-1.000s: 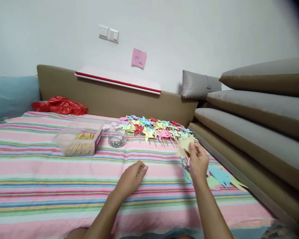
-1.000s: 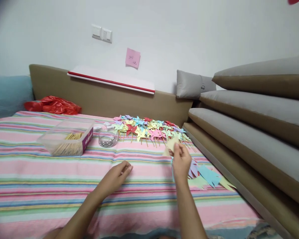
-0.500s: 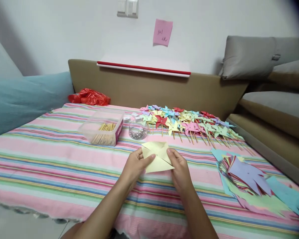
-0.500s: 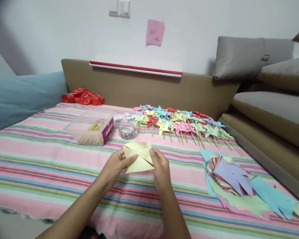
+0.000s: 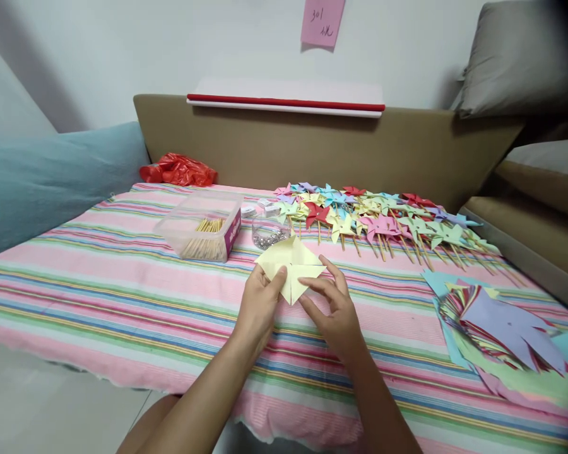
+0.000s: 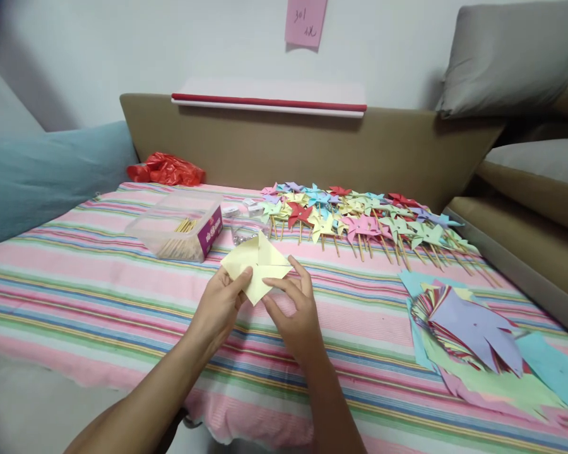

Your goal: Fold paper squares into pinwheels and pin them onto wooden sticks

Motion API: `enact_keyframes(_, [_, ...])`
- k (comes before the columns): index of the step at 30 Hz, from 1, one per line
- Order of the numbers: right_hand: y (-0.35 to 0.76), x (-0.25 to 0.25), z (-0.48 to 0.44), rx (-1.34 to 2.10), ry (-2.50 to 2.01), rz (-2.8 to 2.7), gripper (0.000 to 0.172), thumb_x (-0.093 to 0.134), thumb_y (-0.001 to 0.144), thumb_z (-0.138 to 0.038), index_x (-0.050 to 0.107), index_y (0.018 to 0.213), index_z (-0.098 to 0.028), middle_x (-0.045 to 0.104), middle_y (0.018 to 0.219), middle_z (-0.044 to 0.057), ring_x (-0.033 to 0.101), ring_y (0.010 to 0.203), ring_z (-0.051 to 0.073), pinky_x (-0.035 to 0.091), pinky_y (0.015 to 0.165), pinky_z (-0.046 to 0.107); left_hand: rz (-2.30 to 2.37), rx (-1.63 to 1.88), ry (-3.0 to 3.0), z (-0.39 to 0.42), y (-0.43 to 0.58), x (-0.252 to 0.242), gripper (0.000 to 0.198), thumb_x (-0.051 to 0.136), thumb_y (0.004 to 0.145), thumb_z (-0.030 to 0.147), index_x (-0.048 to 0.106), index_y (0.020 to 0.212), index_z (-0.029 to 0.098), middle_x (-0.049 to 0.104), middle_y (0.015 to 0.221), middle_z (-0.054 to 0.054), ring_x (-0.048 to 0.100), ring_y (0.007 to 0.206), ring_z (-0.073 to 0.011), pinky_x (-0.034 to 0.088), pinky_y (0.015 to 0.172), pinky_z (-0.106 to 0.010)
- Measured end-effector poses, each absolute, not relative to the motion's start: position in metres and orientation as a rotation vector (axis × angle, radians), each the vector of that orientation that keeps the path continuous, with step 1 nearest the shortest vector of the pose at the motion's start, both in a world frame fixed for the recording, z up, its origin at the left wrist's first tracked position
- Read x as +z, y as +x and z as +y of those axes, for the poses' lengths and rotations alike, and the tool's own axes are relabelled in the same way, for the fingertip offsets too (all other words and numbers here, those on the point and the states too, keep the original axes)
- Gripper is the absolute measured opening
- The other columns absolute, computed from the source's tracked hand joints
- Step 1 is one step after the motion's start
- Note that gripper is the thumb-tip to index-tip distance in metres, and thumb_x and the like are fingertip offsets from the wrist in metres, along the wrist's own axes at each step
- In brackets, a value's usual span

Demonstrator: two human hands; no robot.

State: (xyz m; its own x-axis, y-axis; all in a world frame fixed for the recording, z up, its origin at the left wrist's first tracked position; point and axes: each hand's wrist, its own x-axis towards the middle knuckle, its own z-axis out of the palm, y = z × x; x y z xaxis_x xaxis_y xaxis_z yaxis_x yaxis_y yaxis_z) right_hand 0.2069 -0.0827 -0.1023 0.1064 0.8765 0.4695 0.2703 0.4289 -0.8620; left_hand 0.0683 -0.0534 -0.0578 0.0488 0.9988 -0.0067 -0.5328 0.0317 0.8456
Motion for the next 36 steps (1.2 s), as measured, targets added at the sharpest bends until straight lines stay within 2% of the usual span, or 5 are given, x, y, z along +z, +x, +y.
enact_keyframes(3, [0.208, -0.099, -0.082, 0.637, -1.062, -1.377, 0.014, 0.072, 0.087, -0.032, 0.079, 0.097, -0.027, 0.041, 0.155, 0.011, 0.06, 0.124, 0.029, 0.046, 0.107, 0.048, 0.741, 1.381, 0.818, -0.053, 0.07, -0.057, 0.052, 0.082, 0.077, 0.03, 0.063, 0.123, 0.017, 0.075, 0.117, -0.009, 0.068, 0.111, -0.0244, 0.049, 0.101, -0.037])
enact_keyframes(8, [0.208, -0.095, -0.081, 0.661, -1.049, -1.27, 0.012, 0.071, 0.087, -0.034, 0.078, 0.087, -0.025, 0.054, 0.144, 0.013, 0.042, 0.143, 0.032, 0.046, 0.106, 0.044, 0.738, 1.342, 0.867, -0.055, 0.068, -0.054, 0.049, 0.081, 0.079, 0.031, 0.062, 0.123, 0.018, 0.074, 0.117, -0.008, 0.069, 0.107, -0.0223, 0.049, 0.095, -0.032])
enact_keyframes(15, [0.202, -0.091, -0.082, 0.745, -1.094, -1.039, 0.02, 0.075, 0.081, -0.04, 0.073, 0.082, -0.02, 0.052, 0.143, 0.015, 0.055, 0.13, 0.03, 0.051, 0.098, 0.04, 0.778, 1.212, 1.094, -0.064, 0.068, -0.054, 0.037, 0.075, 0.084, 0.035, 0.063, 0.113, 0.017, 0.076, 0.1, -0.005, 0.069, 0.087, -0.0171, 0.05, 0.076, -0.025])
enact_keyframes(23, [0.2, -0.089, -0.082, 0.733, -1.143, -0.968, 0.023, 0.079, 0.074, -0.043, 0.072, 0.076, -0.021, 0.056, 0.134, 0.014, 0.057, 0.125, 0.03, 0.052, 0.095, 0.038, 0.714, 1.223, 1.124, -0.064, 0.072, -0.055, 0.048, 0.08, 0.079, 0.026, 0.059, 0.122, 0.021, 0.073, 0.121, -0.007, 0.068, 0.111, -0.023, 0.05, 0.1, -0.034])
enact_keyframes(36, [0.196, -0.088, -0.085, 0.72, -1.186, -0.97, 0.025, 0.078, 0.075, -0.044, 0.07, 0.075, -0.02, 0.059, 0.13, 0.014, 0.064, 0.112, 0.027, 0.054, 0.086, 0.036, 0.766, 1.22, 1.148, -0.064, 0.07, -0.056, 0.039, 0.078, 0.08, 0.028, 0.062, 0.114, 0.021, 0.076, 0.107, -0.004, 0.071, 0.092, -0.0208, 0.052, 0.084, -0.03])
